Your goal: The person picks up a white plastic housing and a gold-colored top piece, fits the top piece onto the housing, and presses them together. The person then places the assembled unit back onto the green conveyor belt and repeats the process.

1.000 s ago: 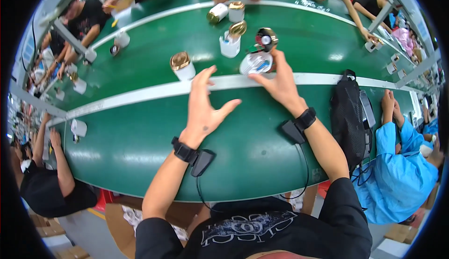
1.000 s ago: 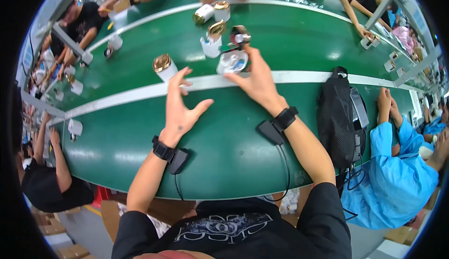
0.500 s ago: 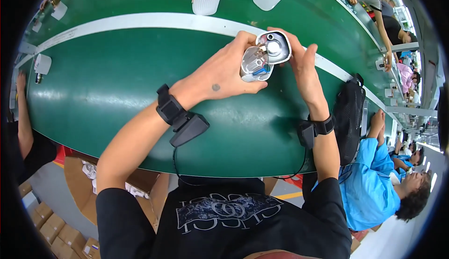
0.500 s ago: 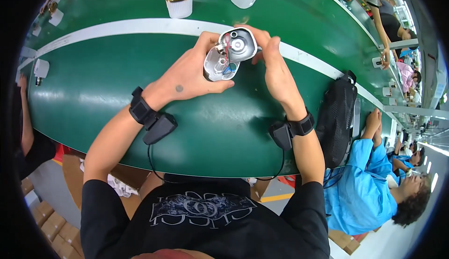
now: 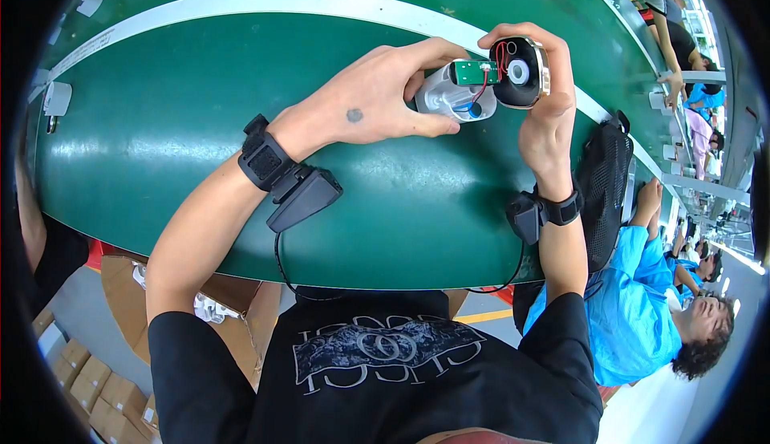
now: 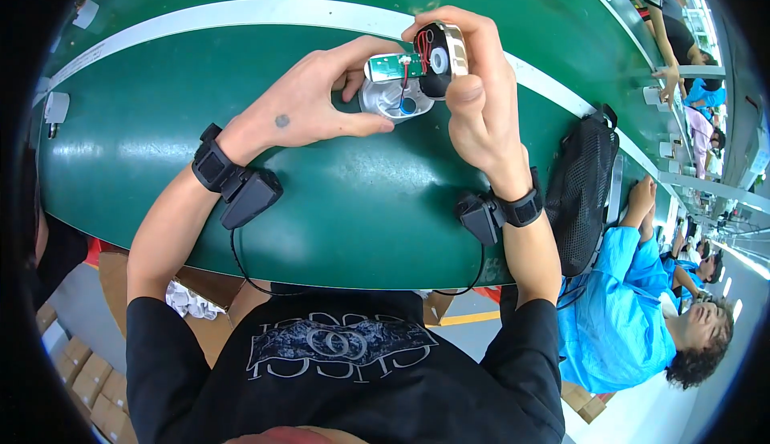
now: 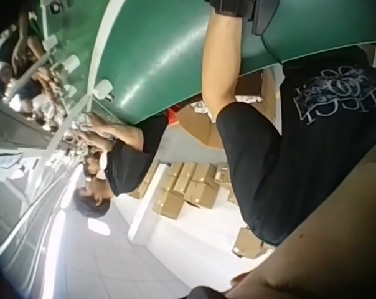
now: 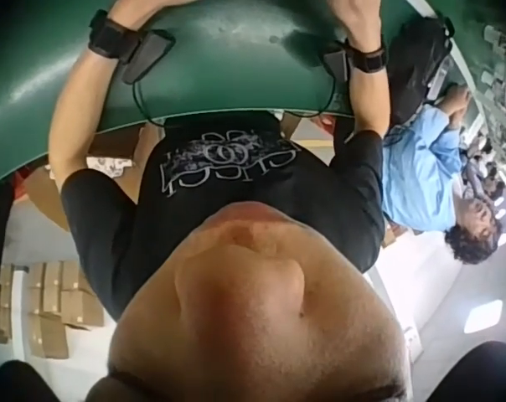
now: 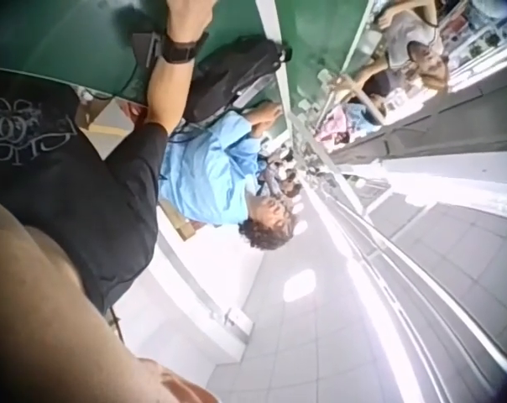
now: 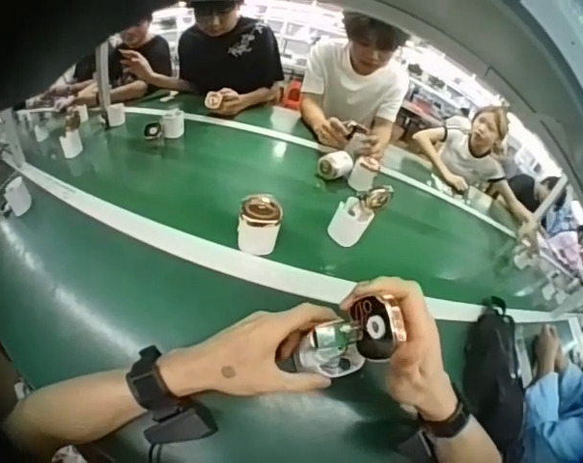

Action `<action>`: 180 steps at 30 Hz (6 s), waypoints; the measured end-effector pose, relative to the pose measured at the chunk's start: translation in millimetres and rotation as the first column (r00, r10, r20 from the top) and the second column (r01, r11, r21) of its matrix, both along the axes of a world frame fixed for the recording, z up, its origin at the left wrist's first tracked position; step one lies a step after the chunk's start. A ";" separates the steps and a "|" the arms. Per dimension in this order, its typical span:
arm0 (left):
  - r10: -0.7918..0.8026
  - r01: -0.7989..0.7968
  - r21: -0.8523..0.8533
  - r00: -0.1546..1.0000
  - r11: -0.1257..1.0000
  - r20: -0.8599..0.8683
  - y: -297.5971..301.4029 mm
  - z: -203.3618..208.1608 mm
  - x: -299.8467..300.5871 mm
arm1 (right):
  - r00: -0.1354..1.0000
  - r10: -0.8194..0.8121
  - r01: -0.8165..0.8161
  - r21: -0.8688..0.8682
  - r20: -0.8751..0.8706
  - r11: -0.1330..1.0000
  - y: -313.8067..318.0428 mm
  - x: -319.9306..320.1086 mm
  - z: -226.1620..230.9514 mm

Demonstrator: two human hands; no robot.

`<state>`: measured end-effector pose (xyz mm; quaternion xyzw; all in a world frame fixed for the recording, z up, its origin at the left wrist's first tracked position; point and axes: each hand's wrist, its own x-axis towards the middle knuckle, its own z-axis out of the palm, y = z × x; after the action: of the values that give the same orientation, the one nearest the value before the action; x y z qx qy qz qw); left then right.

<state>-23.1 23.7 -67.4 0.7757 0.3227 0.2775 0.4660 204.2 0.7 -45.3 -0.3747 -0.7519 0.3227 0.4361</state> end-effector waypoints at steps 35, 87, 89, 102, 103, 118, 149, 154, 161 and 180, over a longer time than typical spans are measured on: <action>-0.038 0.128 -0.452 0.978 0.883 0.204 -9.8 -1.5 -2.3 | 0.909 0.409 -0.365 -0.327 0.075 0.872 9.5 29.5 34.7; -0.106 0.166 -0.346 0.977 0.923 0.186 -13.1 -19.3 -8.3 | 0.810 0.241 -0.292 0.011 0.535 0.956 -8.6 0.9 39.9; -0.112 0.171 -0.334 0.976 0.927 0.188 -13.0 -20.1 -8.3 | 0.814 0.237 -0.310 0.051 0.529 0.949 -8.6 -0.2 37.7; -0.114 0.197 -0.277 0.950 0.940 0.291 -12.5 -29.7 -5.5 | 0.728 0.259 -0.274 -0.077 0.634 0.959 -15.2 -3.1 31.4; -0.111 0.193 -0.257 0.947 0.947 0.302 -10.6 -26.2 -2.1 | 0.730 0.252 -0.269 -0.072 0.635 0.960 -13.1 -0.3 33.3; 0.470 -0.491 -0.019 0.823 0.871 0.319 15.4 14.2 96.8 | 0.967 -0.254 0.246 0.162 0.034 0.956 48.3 33.7 3.0; 0.654 -0.507 0.781 0.736 0.364 0.173 151.4 55.7 44.6 | 0.270 -0.811 0.840 0.285 0.519 0.462 95.9 192.7 88.6; 0.691 -0.415 0.827 0.721 0.379 0.046 147.3 54.3 21.5 | 0.141 -0.774 0.823 0.361 0.617 0.438 103.0 207.4 64.8; 0.603 -0.366 0.770 0.797 0.522 -0.029 90.5 75.4 27.2 | 0.124 -0.800 0.790 0.430 0.587 0.438 92.3 215.8 57.6; 0.380 -0.374 0.259 0.925 0.890 0.030 -12.2 32.2 29.5 | 0.814 -0.276 0.088 0.361 0.511 0.928 -10.2 -18.6 64.6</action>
<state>6.4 11.5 -35.1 0.7556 0.4328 0.3941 0.2939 185.6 -9.5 19.3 -0.4468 -0.8478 0.0301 0.2840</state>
